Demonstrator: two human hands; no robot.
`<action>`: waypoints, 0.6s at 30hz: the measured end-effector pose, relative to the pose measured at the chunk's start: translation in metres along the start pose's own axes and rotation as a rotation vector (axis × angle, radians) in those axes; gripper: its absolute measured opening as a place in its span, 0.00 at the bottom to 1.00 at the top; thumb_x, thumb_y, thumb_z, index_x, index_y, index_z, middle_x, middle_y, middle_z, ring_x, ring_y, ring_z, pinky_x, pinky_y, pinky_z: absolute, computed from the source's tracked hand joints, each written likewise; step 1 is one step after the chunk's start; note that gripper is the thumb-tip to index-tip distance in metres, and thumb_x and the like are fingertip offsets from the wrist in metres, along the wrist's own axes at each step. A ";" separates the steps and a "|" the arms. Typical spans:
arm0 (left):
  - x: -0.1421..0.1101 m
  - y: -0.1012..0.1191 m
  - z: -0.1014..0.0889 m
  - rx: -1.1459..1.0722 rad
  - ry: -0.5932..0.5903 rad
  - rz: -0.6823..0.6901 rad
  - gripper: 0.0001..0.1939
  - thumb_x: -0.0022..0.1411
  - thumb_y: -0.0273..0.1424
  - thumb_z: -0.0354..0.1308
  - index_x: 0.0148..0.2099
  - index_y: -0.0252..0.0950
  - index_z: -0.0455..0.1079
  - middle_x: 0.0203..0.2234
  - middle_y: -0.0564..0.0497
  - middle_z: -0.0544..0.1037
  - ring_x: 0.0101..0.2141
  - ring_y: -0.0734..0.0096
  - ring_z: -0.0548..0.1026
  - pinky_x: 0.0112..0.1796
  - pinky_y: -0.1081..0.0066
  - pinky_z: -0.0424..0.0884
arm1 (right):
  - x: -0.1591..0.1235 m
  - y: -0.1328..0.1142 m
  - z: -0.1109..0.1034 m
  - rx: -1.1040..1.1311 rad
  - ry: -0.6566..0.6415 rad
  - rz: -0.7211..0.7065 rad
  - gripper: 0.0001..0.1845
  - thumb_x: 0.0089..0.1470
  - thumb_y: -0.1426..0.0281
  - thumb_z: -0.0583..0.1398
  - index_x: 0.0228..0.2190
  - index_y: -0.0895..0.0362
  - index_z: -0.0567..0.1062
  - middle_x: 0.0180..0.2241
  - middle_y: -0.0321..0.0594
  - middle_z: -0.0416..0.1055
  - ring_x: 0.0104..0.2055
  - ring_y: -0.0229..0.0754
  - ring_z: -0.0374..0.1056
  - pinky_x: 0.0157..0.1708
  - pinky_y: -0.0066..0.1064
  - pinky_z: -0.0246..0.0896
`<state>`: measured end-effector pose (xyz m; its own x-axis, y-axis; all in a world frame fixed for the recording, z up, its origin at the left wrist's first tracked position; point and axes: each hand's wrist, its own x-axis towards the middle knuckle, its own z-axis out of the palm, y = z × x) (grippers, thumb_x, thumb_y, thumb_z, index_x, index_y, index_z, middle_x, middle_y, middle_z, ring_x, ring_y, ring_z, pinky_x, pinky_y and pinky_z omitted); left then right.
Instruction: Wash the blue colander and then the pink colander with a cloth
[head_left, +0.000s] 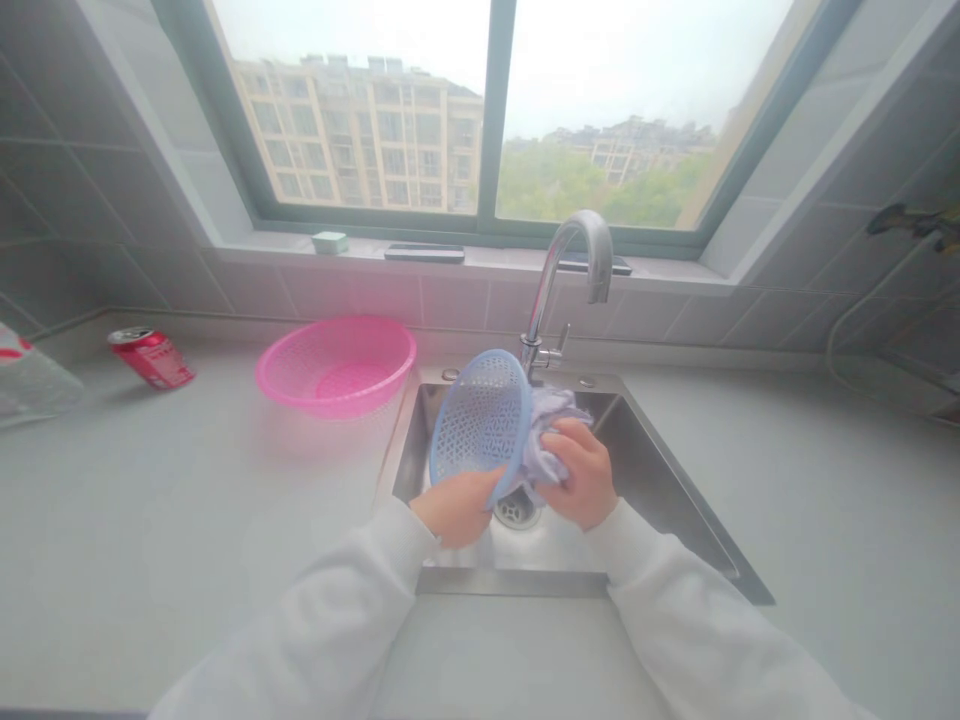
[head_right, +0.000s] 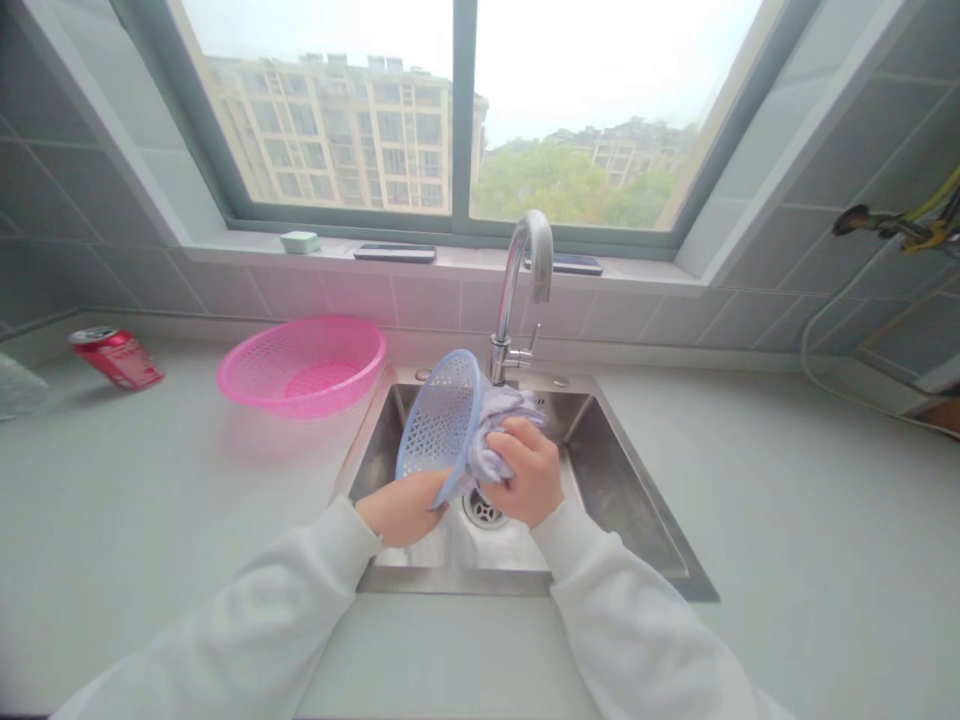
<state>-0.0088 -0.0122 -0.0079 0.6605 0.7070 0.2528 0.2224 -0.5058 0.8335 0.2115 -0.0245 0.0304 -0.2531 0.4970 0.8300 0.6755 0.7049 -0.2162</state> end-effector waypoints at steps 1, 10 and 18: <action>0.000 0.002 -0.001 0.020 -0.021 -0.006 0.30 0.53 0.20 0.54 0.56 0.46 0.74 0.44 0.50 0.83 0.49 0.52 0.79 0.54 0.57 0.71 | -0.001 -0.007 0.003 -0.016 -0.025 -0.054 0.10 0.48 0.68 0.61 0.36 0.51 0.76 0.37 0.42 0.73 0.37 0.44 0.72 0.36 0.34 0.69; 0.004 0.021 -0.003 -0.703 0.060 -0.110 0.41 0.51 0.34 0.69 0.65 0.39 0.59 0.60 0.41 0.71 0.60 0.47 0.70 0.59 0.51 0.66 | 0.001 -0.015 0.017 -0.127 -0.057 -0.203 0.07 0.52 0.67 0.61 0.36 0.52 0.76 0.38 0.42 0.74 0.36 0.42 0.71 0.35 0.32 0.65; 0.018 0.036 -0.006 -1.184 0.257 -0.292 0.38 0.63 0.58 0.53 0.60 0.32 0.67 0.54 0.37 0.77 0.58 0.46 0.72 0.55 0.52 0.72 | -0.002 -0.028 0.021 -0.198 -0.217 -0.445 0.12 0.46 0.72 0.60 0.35 0.47 0.77 0.41 0.35 0.75 0.34 0.41 0.66 0.35 0.35 0.60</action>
<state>0.0070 -0.0142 0.0293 0.5062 0.8615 -0.0391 -0.5332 0.3482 0.7710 0.1785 -0.0344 0.0238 -0.6679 0.2798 0.6896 0.5830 0.7726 0.2512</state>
